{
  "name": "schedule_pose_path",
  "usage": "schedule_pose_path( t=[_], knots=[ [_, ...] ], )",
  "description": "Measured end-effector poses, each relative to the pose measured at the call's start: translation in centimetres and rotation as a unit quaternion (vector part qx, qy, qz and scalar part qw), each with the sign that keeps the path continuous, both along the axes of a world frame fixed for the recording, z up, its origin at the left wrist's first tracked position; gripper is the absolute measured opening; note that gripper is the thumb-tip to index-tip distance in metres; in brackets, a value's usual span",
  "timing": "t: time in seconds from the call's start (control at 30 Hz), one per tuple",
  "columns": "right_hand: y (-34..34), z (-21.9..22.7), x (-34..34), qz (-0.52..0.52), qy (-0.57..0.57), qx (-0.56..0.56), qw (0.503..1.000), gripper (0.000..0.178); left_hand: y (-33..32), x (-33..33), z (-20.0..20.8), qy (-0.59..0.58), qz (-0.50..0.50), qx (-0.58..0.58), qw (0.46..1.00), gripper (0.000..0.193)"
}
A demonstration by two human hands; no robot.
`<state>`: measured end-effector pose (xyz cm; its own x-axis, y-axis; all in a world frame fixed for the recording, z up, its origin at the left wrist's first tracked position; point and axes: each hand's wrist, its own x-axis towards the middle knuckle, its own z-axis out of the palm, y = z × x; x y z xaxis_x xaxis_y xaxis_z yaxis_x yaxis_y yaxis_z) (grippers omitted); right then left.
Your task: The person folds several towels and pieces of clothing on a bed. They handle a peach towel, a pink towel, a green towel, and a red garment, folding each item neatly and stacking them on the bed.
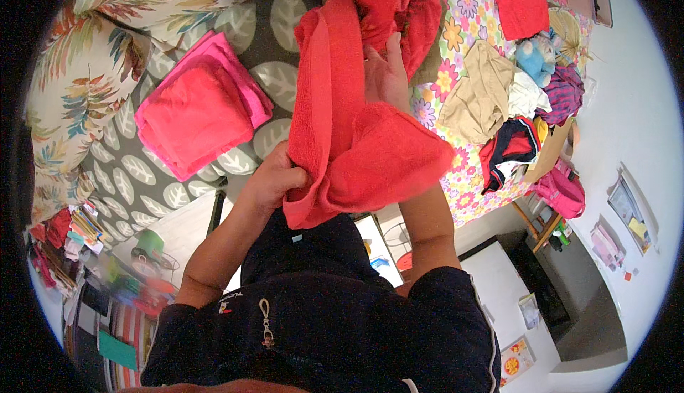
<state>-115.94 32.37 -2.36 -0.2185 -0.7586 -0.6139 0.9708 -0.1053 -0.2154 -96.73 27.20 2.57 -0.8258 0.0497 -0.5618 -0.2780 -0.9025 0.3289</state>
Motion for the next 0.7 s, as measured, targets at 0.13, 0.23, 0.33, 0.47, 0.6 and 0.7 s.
schedule_pose_path(
  t=[0.13,0.23,0.33,0.47,0.6,0.7],
  knots=[
    [-0.4,1.6,3.5,0.075,-0.014,0.157,0.985,0.054,1.0,1.5,0.1,-0.016,0.007,0.004,1.000,0.052],
    [0.7,0.5,6.8,0.178,-0.094,0.213,0.956,0.046,2.4,3.6,0.2,-0.050,0.005,0.007,0.999,0.053],
    [0.8,0.4,8.2,0.208,-0.088,0.175,0.958,0.039,3.1,6.6,-0.7,-0.055,-0.027,0.009,0.998,0.056],
    [-0.2,2.9,9.3,0.236,0.154,0.198,0.939,0.038,3.7,11.9,-3.4,-0.060,-0.038,0.019,0.997,0.059],
    [-1.0,6.1,11.2,0.346,0.604,0.165,0.699,0.042,1.5,12.5,-0.5,-0.080,0.115,0.035,0.990,0.063],
    [-2.5,11.5,14.3,0.480,0.695,0.118,0.522,0.053,-0.6,12.1,1.6,-0.084,0.276,0.044,0.957,0.072]
  ],
)
